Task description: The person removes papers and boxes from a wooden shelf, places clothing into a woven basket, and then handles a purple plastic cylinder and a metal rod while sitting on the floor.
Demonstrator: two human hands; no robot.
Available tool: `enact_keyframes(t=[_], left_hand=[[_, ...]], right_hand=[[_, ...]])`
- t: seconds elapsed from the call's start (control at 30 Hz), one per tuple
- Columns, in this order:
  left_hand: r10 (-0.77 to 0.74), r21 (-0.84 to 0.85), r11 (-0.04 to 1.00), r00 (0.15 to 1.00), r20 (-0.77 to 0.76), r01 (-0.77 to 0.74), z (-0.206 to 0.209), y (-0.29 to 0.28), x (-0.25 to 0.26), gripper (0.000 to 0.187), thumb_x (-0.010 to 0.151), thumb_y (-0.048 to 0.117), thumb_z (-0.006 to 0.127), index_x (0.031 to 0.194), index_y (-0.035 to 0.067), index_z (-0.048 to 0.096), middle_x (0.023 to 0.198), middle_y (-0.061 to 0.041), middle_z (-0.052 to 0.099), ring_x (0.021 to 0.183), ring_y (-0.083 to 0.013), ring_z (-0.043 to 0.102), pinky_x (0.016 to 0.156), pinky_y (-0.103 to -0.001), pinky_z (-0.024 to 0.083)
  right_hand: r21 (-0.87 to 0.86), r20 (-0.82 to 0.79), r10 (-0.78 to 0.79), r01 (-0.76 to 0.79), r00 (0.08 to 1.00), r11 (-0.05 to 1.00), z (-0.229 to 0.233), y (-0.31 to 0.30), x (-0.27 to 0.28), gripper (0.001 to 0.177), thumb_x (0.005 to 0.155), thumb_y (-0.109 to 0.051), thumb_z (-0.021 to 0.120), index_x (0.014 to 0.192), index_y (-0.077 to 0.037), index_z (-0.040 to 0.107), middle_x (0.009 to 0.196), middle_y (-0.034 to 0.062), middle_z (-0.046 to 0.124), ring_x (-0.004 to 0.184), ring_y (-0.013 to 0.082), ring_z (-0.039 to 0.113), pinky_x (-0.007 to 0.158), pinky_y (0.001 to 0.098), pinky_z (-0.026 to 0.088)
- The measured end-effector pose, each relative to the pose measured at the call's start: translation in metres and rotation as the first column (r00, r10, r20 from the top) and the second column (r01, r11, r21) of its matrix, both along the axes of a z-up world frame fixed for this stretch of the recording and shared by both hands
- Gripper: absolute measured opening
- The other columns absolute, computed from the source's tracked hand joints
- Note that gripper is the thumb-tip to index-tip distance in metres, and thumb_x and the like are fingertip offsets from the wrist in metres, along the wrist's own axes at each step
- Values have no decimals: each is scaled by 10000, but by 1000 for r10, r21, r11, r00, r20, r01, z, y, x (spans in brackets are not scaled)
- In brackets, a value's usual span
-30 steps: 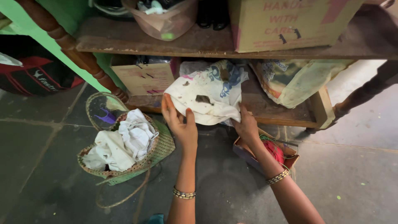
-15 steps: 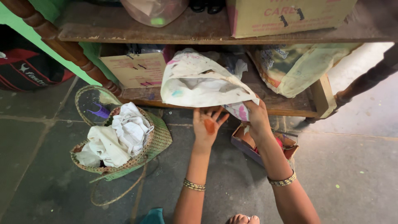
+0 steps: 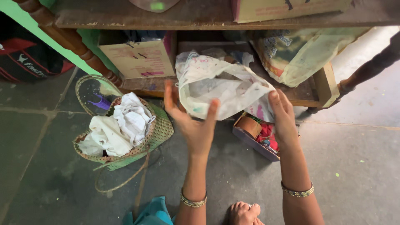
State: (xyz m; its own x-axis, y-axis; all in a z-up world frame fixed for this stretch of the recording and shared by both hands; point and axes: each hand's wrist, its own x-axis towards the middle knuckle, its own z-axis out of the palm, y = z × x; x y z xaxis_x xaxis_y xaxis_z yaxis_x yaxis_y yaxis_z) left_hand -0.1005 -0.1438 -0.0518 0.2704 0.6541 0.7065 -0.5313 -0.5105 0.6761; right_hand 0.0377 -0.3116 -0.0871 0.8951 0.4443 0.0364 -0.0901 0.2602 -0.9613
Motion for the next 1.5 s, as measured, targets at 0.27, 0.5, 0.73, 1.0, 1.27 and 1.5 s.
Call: enact_keyframes(t=[0.27, 0.5, 0.73, 1.0, 1.27, 1.5], left_hand=[[199, -76, 971, 939, -282, -229, 18, 40, -13, 228, 974, 38, 793, 855, 8, 600, 948, -58, 754, 776, -110, 580, 712, -304, 499], [374, 448, 870, 870, -322, -208, 62, 45, -19, 169, 857, -73, 737, 921, 75, 785, 1073, -39, 737, 924, -226, 658, 824, -332, 532], [337, 560, 828, 834, -437, -41, 63, 52, -30, 401, 896, -89, 658, 1247, 83, 744, 1259, -26, 684, 1057, -260, 621, 953, -375, 536], [323, 638, 764, 796, -512, 100, 61, 54, -33, 641, 917, -134, 582, 1514, 98, 562, 1488, -29, 545, 1161, -290, 539, 1036, -397, 510], [206, 634, 733, 809, -550, 245, 71, 51, -21, 709, 801, -144, 568, 1482, 53, 565, 1509, -50, 502, 1113, -307, 524, 1011, -395, 507], [128, 601, 719, 784, -608, 349, 75, 42, -20, 708, 789, -150, 555, 1472, 37, 563, 1507, -57, 507, 1119, -301, 521, 979, -371, 515]], right_hand=[[-275, 795, -170, 595, 582, 755, 50, 0, -32, 361, 1022, -111, 710, 1318, 74, 616, 1098, 179, 606, 1006, 268, 582, 900, 343, 469], [-352, 652, 337, -123, 680, 928, 44, 51, -41, 292, 996, -59, 605, 1277, -22, 679, 1206, 136, 733, 1143, 269, 702, 1008, 398, 528], [-429, 903, 362, 514, 230, 743, 39, 81, 2, 822, 865, -306, 857, 1476, 73, 458, 1482, 378, 472, 1380, 496, 428, 1110, 479, 346], [-252, 939, 122, 399, 323, 882, 66, 51, 24, 400, 1005, 5, 749, 1378, 17, 604, 1426, 193, 629, 1329, 376, 619, 1158, 400, 483], [-74, 916, -65, 326, 395, 942, 98, 40, 8, 309, 967, 135, 569, 1258, 75, 656, 1280, 207, 682, 1133, 297, 685, 1001, 372, 535], [-133, 896, 40, 181, 442, 975, 39, 42, -43, 298, 855, 98, 550, 1066, -37, 713, 1087, 106, 724, 920, 252, 727, 815, 310, 578]])
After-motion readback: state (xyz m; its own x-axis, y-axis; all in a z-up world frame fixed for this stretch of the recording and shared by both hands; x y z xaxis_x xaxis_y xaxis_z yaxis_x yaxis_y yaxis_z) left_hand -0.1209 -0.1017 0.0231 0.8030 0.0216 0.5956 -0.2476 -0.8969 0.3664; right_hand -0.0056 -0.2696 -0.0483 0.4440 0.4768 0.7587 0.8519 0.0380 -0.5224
